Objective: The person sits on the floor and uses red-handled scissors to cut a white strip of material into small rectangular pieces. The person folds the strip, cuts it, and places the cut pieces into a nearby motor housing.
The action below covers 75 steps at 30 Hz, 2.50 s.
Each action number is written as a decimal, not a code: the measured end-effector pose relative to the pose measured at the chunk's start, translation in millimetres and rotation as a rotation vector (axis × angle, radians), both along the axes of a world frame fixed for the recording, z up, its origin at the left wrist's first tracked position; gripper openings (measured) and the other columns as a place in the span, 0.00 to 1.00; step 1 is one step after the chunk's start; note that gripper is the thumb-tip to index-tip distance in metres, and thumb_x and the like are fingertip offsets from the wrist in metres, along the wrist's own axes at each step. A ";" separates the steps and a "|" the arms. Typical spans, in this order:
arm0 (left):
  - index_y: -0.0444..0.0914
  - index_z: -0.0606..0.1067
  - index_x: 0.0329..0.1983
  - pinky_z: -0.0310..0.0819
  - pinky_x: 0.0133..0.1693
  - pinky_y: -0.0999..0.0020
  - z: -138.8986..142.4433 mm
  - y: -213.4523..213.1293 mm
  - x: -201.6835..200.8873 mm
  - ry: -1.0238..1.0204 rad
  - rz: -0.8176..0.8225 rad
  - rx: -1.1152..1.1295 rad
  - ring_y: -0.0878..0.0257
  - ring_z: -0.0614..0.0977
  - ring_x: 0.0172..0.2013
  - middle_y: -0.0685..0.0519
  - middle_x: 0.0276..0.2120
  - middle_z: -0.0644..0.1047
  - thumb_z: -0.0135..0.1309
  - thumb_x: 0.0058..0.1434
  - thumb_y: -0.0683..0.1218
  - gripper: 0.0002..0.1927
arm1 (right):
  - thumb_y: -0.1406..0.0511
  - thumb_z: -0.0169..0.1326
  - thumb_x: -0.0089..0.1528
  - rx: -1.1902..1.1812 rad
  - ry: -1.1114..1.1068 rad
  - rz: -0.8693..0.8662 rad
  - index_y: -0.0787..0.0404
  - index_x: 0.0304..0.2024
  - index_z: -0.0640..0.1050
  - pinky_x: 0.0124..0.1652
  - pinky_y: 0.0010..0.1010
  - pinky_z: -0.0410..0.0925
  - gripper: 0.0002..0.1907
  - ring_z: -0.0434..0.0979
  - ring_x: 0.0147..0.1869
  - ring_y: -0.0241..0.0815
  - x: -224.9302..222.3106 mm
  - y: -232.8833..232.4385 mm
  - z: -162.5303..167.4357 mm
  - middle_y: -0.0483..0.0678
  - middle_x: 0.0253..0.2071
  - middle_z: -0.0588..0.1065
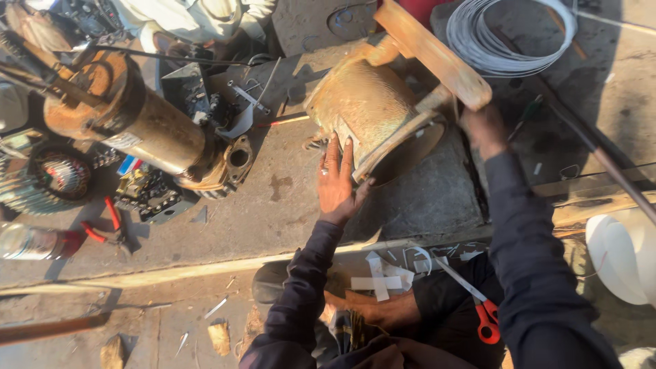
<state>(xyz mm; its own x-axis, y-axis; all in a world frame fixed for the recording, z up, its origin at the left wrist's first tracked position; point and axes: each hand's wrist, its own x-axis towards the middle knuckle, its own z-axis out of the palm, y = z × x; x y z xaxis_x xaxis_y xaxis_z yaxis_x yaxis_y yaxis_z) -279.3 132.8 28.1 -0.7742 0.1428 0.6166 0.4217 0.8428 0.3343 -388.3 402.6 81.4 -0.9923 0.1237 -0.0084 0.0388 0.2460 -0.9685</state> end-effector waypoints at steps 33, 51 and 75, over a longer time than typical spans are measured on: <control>0.41 0.61 0.74 0.69 0.57 0.52 -38.2 6.5 -5.8 -0.112 0.099 -0.029 0.44 0.75 0.56 0.43 0.54 0.77 0.59 0.66 0.51 0.36 | 0.49 0.44 0.72 -0.091 0.252 -0.454 0.60 0.51 0.73 0.47 0.49 0.59 0.22 0.68 0.49 0.51 157.3 148.6 53.3 0.55 0.46 0.69; 0.33 0.65 0.74 0.71 0.45 0.56 -20.1 16.5 -7.6 -0.316 0.278 -0.141 0.48 0.79 0.35 0.43 0.47 0.80 0.60 0.65 0.57 0.40 | 0.33 0.37 0.62 -1.397 0.057 -0.159 0.57 0.75 0.56 0.71 0.60 0.48 0.50 0.52 0.80 0.59 197.9 117.6 -38.4 0.60 0.77 0.55; 0.37 0.59 0.75 0.72 0.42 0.55 -5.0 21.1 -9.9 -0.211 0.227 -0.117 0.47 0.75 0.38 0.48 0.38 0.79 0.67 0.49 0.55 0.52 | 0.53 0.70 0.57 0.198 0.095 0.378 0.73 0.71 0.49 0.69 0.36 0.54 0.56 0.57 0.77 0.51 -81.7 26.8 44.4 0.63 0.72 0.58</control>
